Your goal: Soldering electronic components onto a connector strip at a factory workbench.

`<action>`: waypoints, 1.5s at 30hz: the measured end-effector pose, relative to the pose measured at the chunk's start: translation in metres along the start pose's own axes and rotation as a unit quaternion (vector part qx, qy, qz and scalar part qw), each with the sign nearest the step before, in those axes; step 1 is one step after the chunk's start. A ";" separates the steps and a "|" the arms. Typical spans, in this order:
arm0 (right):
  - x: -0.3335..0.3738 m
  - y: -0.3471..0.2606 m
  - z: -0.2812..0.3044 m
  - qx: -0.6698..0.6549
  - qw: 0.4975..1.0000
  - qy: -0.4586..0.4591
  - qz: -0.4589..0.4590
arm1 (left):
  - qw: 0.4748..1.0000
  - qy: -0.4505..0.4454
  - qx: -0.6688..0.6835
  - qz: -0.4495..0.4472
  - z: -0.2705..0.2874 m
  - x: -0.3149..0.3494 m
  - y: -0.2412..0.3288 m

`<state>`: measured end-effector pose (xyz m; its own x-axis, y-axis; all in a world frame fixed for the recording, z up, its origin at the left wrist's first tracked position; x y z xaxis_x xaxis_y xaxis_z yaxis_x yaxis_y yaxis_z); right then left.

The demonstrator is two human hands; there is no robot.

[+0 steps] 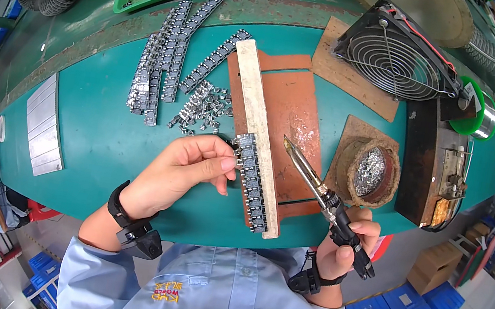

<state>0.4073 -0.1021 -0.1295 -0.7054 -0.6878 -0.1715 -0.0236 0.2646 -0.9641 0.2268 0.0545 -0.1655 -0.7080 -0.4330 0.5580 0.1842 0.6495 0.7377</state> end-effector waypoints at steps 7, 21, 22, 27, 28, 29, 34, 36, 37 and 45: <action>0.003 0.001 0.001 0.005 1.000 -0.011 0.019 | 1.000 -0.001 0.005 -0.004 0.000 0.000 -0.001; 0.006 -0.015 -0.001 0.062 0.996 -0.067 -0.010 | 1.000 -0.013 0.012 -0.020 -0.003 0.001 0.001; 0.007 -0.020 -0.004 0.066 0.994 -0.086 0.008 | 1.000 -0.012 0.014 -0.021 -0.002 0.001 0.001; 0.010 -0.021 -0.010 0.073 0.991 -0.108 0.019 | 0.999 -0.019 0.001 -0.030 -0.003 0.002 0.002; 0.010 -0.019 -0.009 0.059 0.994 -0.091 0.015 | 0.999 -0.019 -0.001 -0.029 -0.003 0.002 0.002; 0.011 -0.016 -0.008 0.044 0.996 -0.074 0.010 | 0.999 -0.019 -0.002 -0.029 -0.003 0.002 0.001; 0.015 -0.004 -0.007 0.044 0.996 -0.080 -0.008 | 0.999 -0.024 -0.005 -0.029 -0.003 0.000 0.000; 0.015 -0.003 -0.008 0.047 0.995 -0.090 -0.006 | 0.999 -0.025 -0.004 -0.038 -0.001 -0.001 -0.001; 0.016 -0.003 -0.009 0.050 0.994 -0.099 -0.003 | 0.999 -0.026 -0.003 -0.042 -0.001 -0.001 -0.001; 0.010 -0.020 -0.028 0.103 0.977 -0.182 0.044 | 0.999 -0.026 0.000 -0.033 -0.003 -0.001 0.002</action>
<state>0.3808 -0.0952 -0.1060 -0.3985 -0.8732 -0.2807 0.1956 0.2180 -0.9561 0.2298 0.0544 -0.1633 -0.7532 -0.4417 0.4875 0.1359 0.6207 0.7722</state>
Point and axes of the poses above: each hand's wrist, its own x-axis away from the middle knuckle, its own z-axis out of the back of the hand, y = z × x, the point moved 9 cm from there along -x, towards the middle knuckle
